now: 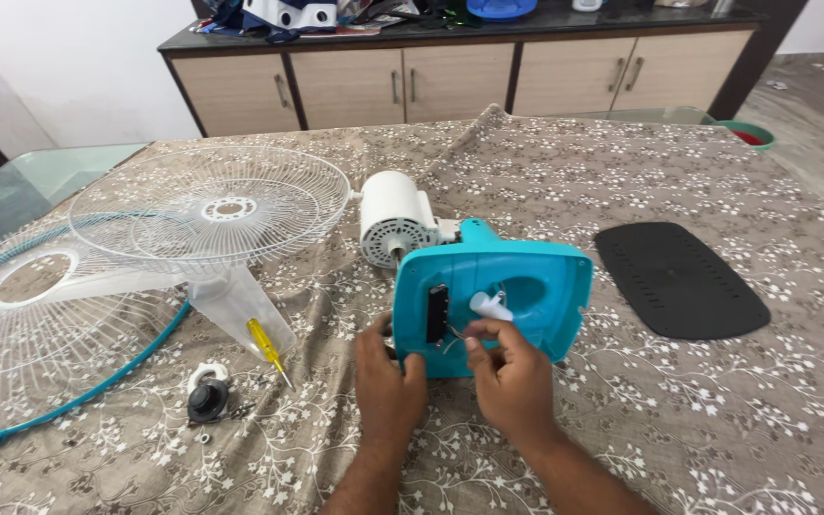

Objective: The person uses a yellow screwdriver to tighten screws on the back of a teal fan housing, connects wires to a white socket, and secures a black rubber mat over the housing. The fan blades and motor are visible on the table but not handled.

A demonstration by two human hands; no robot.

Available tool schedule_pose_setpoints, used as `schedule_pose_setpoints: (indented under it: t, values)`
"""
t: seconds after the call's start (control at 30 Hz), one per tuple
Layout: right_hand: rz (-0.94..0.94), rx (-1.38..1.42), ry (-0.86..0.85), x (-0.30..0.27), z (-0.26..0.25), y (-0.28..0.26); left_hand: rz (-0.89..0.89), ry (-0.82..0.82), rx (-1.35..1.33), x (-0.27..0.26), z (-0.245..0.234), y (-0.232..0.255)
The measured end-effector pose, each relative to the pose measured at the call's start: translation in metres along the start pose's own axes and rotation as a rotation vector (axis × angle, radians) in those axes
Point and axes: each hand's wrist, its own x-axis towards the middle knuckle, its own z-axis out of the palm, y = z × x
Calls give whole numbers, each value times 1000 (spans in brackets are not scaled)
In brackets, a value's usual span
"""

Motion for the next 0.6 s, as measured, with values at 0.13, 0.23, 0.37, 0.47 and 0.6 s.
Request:
schedule_pose_setpoints:
  t: [0.13,0.23,0.37,0.47,0.6]
  values:
    - [-14,-42,6,2,-24,6,38,26,0,-4,0,2]
    - [-93,-13,59,4,-43,15,5,32,2,-6,1,1]
    - [-114,-92,148,6,-77,36,192,153,26,-9,1,0]
    - [-40,-198,198,12,-109,59,462,306,106,-14,0,2]
    - [61,-534,191,27,-157,98,600,297,195,-22,0,12]
